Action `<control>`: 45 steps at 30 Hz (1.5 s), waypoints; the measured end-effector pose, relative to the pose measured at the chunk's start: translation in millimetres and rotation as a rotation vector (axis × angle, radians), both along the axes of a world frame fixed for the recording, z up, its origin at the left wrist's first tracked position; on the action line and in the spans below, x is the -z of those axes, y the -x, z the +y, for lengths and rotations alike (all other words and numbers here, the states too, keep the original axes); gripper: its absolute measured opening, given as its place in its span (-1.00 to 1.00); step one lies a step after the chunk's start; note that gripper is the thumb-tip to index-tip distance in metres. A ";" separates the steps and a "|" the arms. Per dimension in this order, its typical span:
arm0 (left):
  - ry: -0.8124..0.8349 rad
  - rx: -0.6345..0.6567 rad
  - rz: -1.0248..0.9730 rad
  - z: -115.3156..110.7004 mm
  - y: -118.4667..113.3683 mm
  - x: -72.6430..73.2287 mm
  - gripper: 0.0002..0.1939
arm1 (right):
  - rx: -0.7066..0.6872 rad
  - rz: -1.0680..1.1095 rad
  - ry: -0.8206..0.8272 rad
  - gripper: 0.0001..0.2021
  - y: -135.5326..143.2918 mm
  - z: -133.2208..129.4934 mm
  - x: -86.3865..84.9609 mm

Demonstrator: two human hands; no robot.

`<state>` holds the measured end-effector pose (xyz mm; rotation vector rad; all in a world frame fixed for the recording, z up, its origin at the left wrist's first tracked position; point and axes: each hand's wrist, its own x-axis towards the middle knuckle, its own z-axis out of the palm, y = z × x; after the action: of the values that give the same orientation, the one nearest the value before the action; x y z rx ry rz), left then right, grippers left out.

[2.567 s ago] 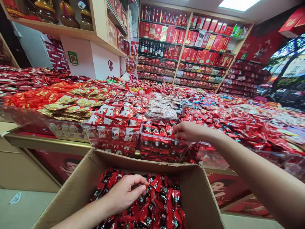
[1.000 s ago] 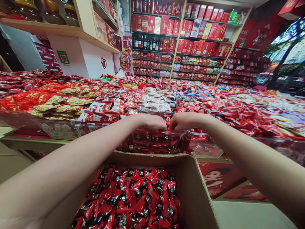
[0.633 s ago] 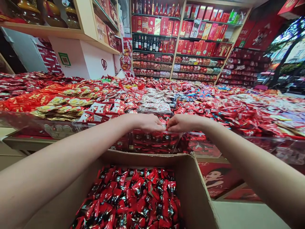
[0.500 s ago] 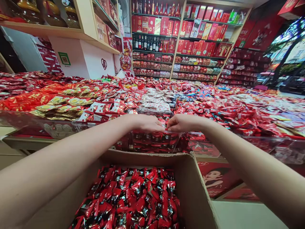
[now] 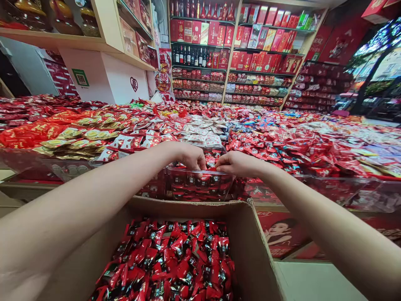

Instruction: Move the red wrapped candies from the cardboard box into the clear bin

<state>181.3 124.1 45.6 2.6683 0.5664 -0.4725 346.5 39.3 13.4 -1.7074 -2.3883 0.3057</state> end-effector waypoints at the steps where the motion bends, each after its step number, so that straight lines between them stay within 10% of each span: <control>1: -0.003 -0.005 -0.011 -0.6 -0.1 0.9 -0.78 | -0.001 0.005 -0.009 -0.80 -0.2 -0.4 0.4; 45: -0.103 -0.089 -0.260 -5.5 17.5 13.6 -0.75 | -0.025 0.033 0.113 -0.78 2.1 0.5 -7.0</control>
<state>163.8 118.5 32.0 2.7282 0.6418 -0.0700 344.3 39.8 20.5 -1.7059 -2.4127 0.4778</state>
